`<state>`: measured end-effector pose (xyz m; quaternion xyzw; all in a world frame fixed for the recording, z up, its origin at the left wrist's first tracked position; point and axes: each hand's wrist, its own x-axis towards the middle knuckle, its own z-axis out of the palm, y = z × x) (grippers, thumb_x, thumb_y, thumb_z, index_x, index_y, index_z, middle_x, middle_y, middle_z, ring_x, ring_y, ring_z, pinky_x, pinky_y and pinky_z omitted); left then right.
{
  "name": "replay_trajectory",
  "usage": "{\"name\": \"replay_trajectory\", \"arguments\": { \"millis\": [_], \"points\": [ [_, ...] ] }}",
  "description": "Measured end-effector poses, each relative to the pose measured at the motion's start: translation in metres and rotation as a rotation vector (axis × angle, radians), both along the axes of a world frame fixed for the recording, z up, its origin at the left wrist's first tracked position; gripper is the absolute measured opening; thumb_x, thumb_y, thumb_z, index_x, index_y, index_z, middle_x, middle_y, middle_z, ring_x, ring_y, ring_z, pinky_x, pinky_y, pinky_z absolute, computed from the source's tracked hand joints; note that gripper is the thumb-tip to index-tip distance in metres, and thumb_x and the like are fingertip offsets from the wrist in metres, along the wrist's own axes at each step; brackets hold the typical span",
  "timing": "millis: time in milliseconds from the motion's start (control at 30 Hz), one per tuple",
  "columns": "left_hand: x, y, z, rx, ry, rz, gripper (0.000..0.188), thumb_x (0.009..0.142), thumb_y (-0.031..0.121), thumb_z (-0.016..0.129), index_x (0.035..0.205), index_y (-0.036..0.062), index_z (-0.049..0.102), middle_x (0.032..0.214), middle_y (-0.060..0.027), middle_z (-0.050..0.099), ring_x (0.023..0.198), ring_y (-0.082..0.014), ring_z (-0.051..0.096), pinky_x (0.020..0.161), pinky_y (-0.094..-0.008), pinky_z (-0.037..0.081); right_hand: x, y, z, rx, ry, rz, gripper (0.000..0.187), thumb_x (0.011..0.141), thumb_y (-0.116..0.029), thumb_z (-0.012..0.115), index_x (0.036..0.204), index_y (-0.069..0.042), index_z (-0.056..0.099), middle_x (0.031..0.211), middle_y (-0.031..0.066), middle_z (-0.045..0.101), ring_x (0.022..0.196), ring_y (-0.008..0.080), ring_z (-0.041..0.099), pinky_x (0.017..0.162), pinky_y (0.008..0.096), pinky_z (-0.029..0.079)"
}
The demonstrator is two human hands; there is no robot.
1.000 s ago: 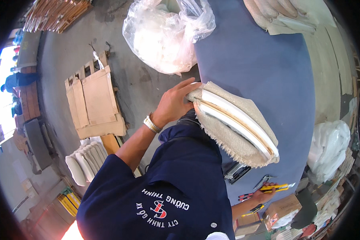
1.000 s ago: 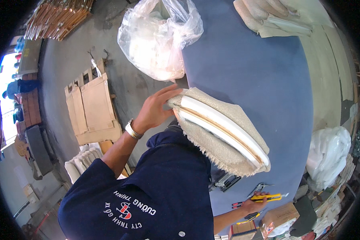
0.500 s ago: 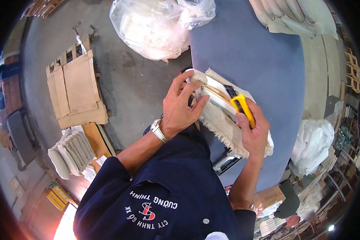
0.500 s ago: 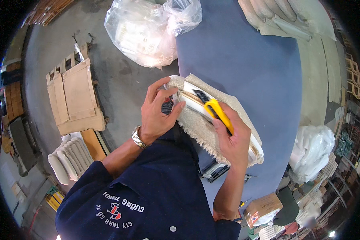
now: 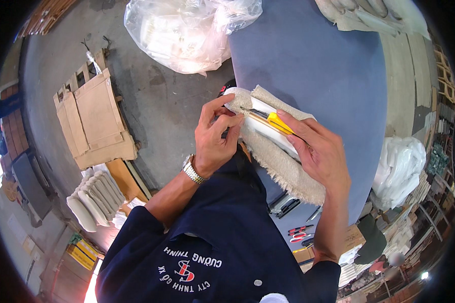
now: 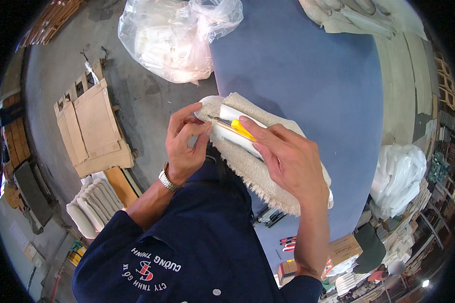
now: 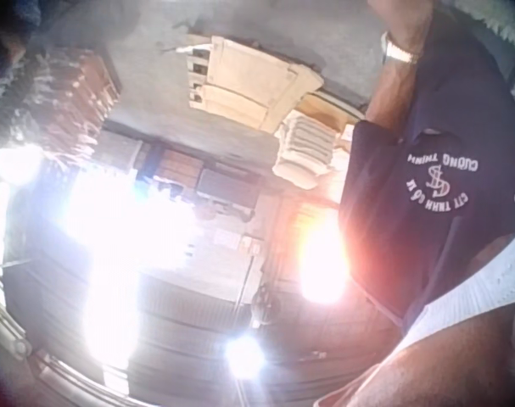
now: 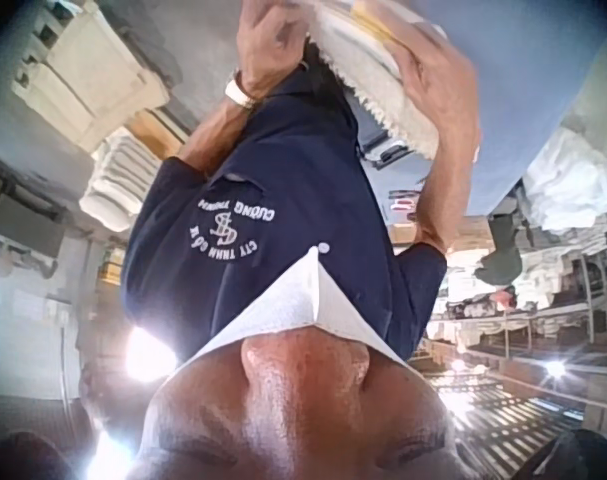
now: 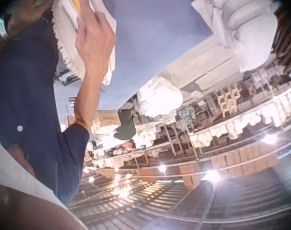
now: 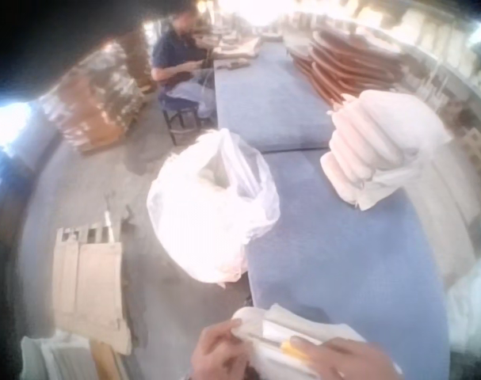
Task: The person assembles a slipper by folding fabric over a sole, trimming excess with a utility knife, and securing edges with a staple gun. The person repeats these steps on multiple slippers at a workbench in a workshop.
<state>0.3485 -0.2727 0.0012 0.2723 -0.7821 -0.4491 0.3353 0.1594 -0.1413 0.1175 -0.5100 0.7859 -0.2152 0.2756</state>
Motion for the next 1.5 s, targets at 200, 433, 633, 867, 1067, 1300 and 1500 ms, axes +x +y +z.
{"name": "replay_trajectory", "arguments": {
  "millis": [200, 433, 633, 867, 1067, 1300, 1500],
  "points": [
    [-0.003, -0.002, 0.000, 0.010, 0.011, -0.018, 0.014, 0.085, -0.003, 0.079, 0.092, 0.0036, 0.069, 0.132, -0.0179, 0.064, 0.091, -0.0197, 0.063, 0.079, -0.0323, 0.056, -0.010, -0.016, 0.001, 0.017, 0.084, 0.118, 0.052, 0.090, -0.011, 0.073, 0.140, -0.026, 0.067, 0.089, 0.0070, 0.067, 0.067, 0.0256, 0.062, 0.063, 0.0358, 0.052],
    [-0.005, -0.005, 0.004, 0.019, -0.019, -0.038, 0.014, 0.084, -0.003, 0.079, 0.092, 0.0034, 0.069, 0.131, -0.0177, 0.064, 0.092, -0.0192, 0.064, 0.079, -0.0320, 0.056, -0.017, -0.023, 0.001, 0.090, 0.181, 0.205, 0.051, 0.094, -0.017, 0.069, 0.143, -0.030, 0.064, 0.089, 0.0034, 0.066, 0.071, 0.0249, 0.064, 0.063, 0.0383, 0.053],
    [-0.009, -0.009, 0.005, -0.027, -0.041, -0.023, 0.016, 0.080, -0.005, 0.079, 0.090, 0.0043, 0.071, 0.129, -0.0152, 0.066, 0.086, -0.0207, 0.067, 0.077, -0.0329, 0.058, -0.016, -0.031, 0.010, 0.105, 0.294, 0.254, 0.048, 0.095, -0.018, 0.067, 0.141, -0.030, 0.065, 0.087, 0.0025, 0.064, 0.074, 0.0251, 0.066, 0.064, 0.0390, 0.055],
    [-0.016, -0.013, 0.008, -0.090, -0.082, -0.014, 0.016, 0.080, -0.004, 0.080, 0.089, 0.0046, 0.070, 0.127, -0.0135, 0.067, 0.086, -0.0191, 0.067, 0.076, -0.0315, 0.057, -0.029, -0.029, 0.003, 0.084, 0.150, 0.265, 0.047, 0.096, -0.019, 0.064, 0.142, -0.027, 0.063, 0.089, 0.0051, 0.064, 0.075, 0.0285, 0.066, 0.064, 0.0415, 0.054],
    [-0.016, -0.010, 0.010, -0.063, -0.142, -0.001, 0.014, 0.083, 0.001, 0.082, 0.088, 0.0052, 0.070, 0.126, -0.0141, 0.070, 0.091, -0.0182, 0.066, 0.080, -0.0311, 0.057, -0.044, -0.026, 0.001, 0.182, 0.093, 0.308, 0.046, 0.097, -0.020, 0.063, 0.143, -0.025, 0.063, 0.091, 0.0069, 0.065, 0.077, 0.0305, 0.065, 0.068, 0.0422, 0.054],
    [-0.012, -0.015, 0.012, 0.174, -0.108, -0.097, 0.011, 0.087, 0.000, 0.079, 0.091, 0.0036, 0.070, 0.136, -0.0152, 0.063, 0.097, -0.0175, 0.066, 0.083, -0.0306, 0.058, -0.040, -0.011, 0.002, 0.139, 0.091, 0.244, 0.049, 0.095, -0.018, 0.066, 0.143, -0.025, 0.062, 0.090, 0.0068, 0.064, 0.076, 0.0296, 0.064, 0.067, 0.0420, 0.052],
    [-0.009, -0.028, 0.025, 0.645, 0.024, -0.287, 0.009, 0.088, -0.002, 0.076, 0.092, 0.0025, 0.069, 0.154, -0.0172, 0.045, 0.114, -0.0183, 0.062, 0.093, -0.0349, 0.056, -0.024, 0.012, -0.011, 0.051, 0.175, 0.105, 0.053, 0.092, -0.013, 0.071, 0.143, -0.026, 0.063, 0.090, 0.0065, 0.066, 0.072, 0.0274, 0.064, 0.064, 0.0388, 0.053]
  ]
}}
